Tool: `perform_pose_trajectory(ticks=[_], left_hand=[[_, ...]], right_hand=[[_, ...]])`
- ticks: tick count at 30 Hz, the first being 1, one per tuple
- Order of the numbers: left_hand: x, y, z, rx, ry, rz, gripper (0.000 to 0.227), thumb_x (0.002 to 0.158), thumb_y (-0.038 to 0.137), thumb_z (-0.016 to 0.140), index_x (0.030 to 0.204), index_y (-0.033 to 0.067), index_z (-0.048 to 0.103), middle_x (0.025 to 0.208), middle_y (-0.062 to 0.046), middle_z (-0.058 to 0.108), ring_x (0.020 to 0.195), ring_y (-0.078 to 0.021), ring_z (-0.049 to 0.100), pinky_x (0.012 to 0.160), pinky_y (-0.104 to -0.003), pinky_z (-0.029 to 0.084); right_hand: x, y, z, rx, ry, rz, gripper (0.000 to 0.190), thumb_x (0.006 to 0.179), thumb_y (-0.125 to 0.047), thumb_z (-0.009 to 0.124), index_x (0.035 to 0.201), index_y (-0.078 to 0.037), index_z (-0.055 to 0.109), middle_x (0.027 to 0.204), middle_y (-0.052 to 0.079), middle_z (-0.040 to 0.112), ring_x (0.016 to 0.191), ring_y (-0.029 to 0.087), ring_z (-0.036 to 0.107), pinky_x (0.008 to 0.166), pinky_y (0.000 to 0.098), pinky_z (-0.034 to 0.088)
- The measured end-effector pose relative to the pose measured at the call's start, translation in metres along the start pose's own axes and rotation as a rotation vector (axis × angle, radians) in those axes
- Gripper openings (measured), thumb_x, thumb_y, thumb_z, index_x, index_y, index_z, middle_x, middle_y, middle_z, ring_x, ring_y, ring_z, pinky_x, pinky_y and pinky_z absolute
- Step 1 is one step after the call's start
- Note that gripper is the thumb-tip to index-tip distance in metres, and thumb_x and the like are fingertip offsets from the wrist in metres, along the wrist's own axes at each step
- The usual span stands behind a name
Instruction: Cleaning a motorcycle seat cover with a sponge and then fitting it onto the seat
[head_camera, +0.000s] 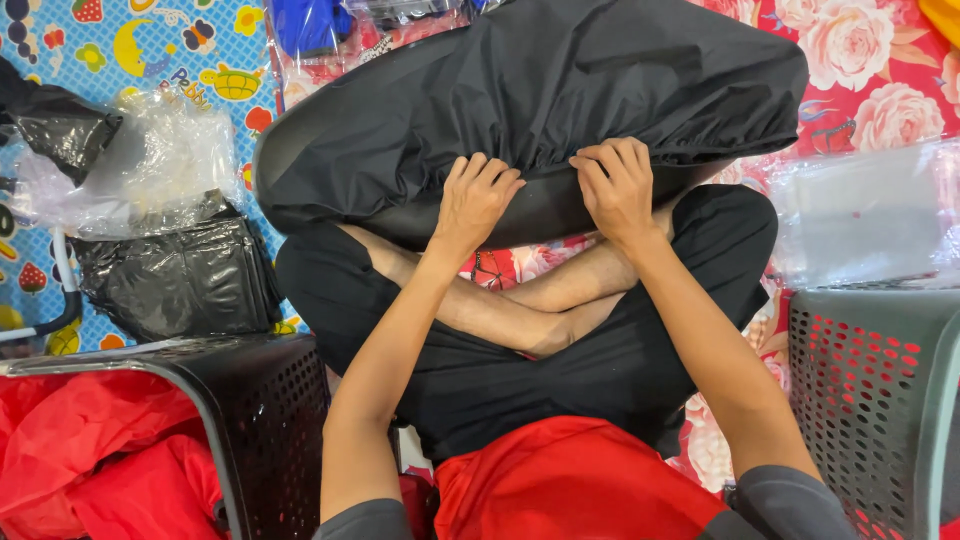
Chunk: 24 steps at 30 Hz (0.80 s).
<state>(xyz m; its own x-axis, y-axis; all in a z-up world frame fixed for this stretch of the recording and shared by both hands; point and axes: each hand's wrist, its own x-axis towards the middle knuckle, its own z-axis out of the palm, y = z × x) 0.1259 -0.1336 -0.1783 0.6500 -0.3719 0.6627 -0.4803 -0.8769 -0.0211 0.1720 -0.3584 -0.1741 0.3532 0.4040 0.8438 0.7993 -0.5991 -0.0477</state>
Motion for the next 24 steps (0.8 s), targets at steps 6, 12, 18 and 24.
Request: perform_pose_trajectory(ticks=[6,12,18,24], left_hand=[[-0.005,0.012,-0.010,-0.041,0.005,-0.034,0.009,0.094,0.015,0.077,0.103,0.0110,0.076,0.094,-0.004,0.065,0.086,-0.0205,0.063,0.069,-0.028,0.052],[-0.019,0.014,-0.005,-0.037,0.056,-0.123,0.006,0.097,0.014,0.075,0.103,0.0127,0.076,0.091,0.000,0.063,0.077,-0.0150,0.065,0.065,-0.021,0.056],[-0.010,0.030,-0.017,-0.188,0.109,-0.284,0.014,0.083,-0.004,0.081,0.095,0.0012,0.075,0.098,-0.004,0.069,0.071,-0.0189,0.060,0.064,-0.032,0.053],[-0.011,0.033,-0.019,-0.184,0.117,-0.294,0.012,0.083,-0.004,0.078,0.094,0.0010,0.075,0.102,-0.004,0.068,0.070,-0.0203,0.059,0.063,-0.033,0.052]], right_hand=[[-0.011,0.011,-0.016,-0.085,0.030,0.013,0.021,0.102,0.002,0.057,0.105,-0.007,0.076,0.112,0.014,0.068,0.096,0.034,0.065,0.088,0.0454,0.051],[-0.027,0.075,-0.083,-0.389,0.027,0.153,0.026,0.091,0.001,0.066,0.114,-0.007,0.074,0.115,0.012,0.066,0.104,0.033,0.061,0.095,0.0471,0.039],[-0.072,0.123,-0.121,-0.022,0.014,0.542,0.032,0.081,0.028,0.061,0.107,0.011,0.057,0.111,0.020,0.051,0.092,0.032,0.053,0.074,0.0380,0.050],[-0.107,0.136,-0.109,0.206,-0.099,0.729,0.027,0.087,0.027,0.058,0.107,0.011,0.055,0.104,0.020,0.058,0.079,0.027,0.058,0.067,0.0350,0.052]])
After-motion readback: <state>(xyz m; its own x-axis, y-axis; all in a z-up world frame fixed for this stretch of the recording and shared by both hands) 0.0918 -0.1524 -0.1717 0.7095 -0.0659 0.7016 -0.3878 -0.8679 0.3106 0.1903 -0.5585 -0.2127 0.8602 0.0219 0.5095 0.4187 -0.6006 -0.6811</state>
